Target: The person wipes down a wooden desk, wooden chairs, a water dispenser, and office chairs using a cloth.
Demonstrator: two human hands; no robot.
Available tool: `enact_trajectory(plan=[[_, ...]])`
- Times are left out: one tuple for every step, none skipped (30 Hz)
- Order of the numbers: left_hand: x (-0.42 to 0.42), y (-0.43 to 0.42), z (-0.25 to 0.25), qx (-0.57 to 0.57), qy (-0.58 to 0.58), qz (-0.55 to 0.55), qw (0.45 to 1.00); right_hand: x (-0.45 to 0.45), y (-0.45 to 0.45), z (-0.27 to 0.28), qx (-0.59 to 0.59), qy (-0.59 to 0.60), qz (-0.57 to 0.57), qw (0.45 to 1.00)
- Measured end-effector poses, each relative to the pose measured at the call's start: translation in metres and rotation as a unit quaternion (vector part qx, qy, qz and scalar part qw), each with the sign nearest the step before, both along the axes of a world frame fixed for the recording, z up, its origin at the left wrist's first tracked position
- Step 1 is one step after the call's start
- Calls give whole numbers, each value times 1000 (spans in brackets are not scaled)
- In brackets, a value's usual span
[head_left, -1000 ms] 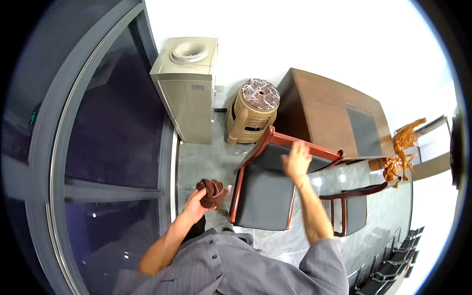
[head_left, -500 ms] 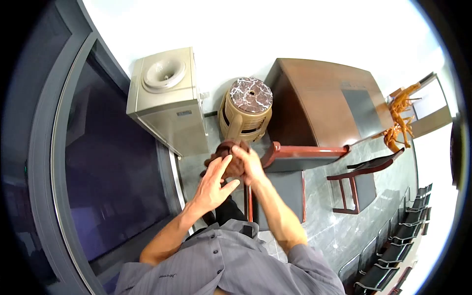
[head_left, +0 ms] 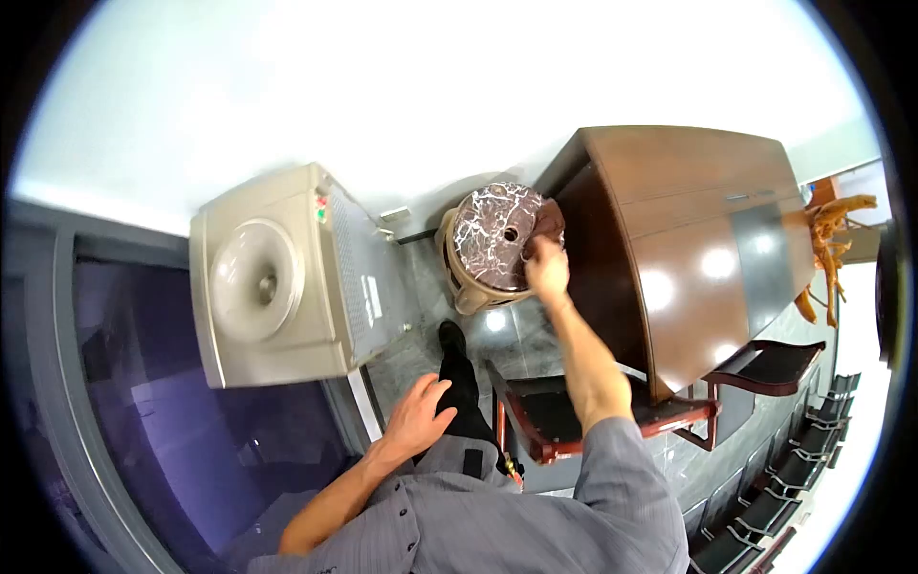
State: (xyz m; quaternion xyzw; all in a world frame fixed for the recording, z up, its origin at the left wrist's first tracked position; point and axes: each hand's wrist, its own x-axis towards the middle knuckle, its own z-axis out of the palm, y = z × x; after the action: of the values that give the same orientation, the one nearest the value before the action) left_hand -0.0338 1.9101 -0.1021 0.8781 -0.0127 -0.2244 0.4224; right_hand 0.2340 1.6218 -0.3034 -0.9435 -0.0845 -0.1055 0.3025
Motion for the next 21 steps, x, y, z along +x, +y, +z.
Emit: enact_trajectory(plan=[[17,-4,-9,-1,13,-3,1000,-18,25,3,-98,53,23,994],[33,-9,-22,16,-8,-5,1000,-39,52,11,-140,48,48,988],[51,-14,-34,35,-32,-5,999,-50,73,14,-122,46,97,987],[70,-18,-46,34,-33,-9,999,-50,88,20,-139,44,174,974],[86,-23,-58,33,-25,-11,999,-46,101,15,-111,26,215,970],[104,-27,-71,57,-45,-8,997,-32,107,19,-116,24,265,957],[122,-32,-84,80,-68,-5,994,-14,112,17,-153,24,285,946],[137,-35,-96,89,-74,-19,993,4,113,15,-152,13,280,948],[152,-39,-104,88,-74,-22,993,27,111,13,-153,0,276,949],[163,-43,-111,105,-85,-23,991,52,104,7,-185,-10,256,949],[171,-47,-117,122,-94,-24,988,74,93,0,-216,-16,236,947],[181,-51,-120,107,-75,-20,991,92,79,3,-216,22,190,957],[186,-54,-125,107,-69,-24,992,104,61,8,-216,61,143,964],[191,-60,-128,102,-50,-11,993,111,43,10,-213,76,101,969],[196,-64,-132,96,-31,2,995,114,24,10,-211,91,60,971],[200,-66,-137,87,5,-2,996,110,7,5,-143,119,-8,982],[202,-69,-141,83,7,0,997,105,-6,1,-74,144,-76,984],[203,-71,-146,70,30,11,997,96,-24,-26,-78,92,-113,986],[203,-72,-147,58,54,19,997,79,-26,-13,13,149,-176,973],[205,-74,-145,55,54,18,997,61,-29,-20,88,173,-221,956],[206,-77,-142,44,84,18,995,42,-33,-31,162,197,-265,930]])
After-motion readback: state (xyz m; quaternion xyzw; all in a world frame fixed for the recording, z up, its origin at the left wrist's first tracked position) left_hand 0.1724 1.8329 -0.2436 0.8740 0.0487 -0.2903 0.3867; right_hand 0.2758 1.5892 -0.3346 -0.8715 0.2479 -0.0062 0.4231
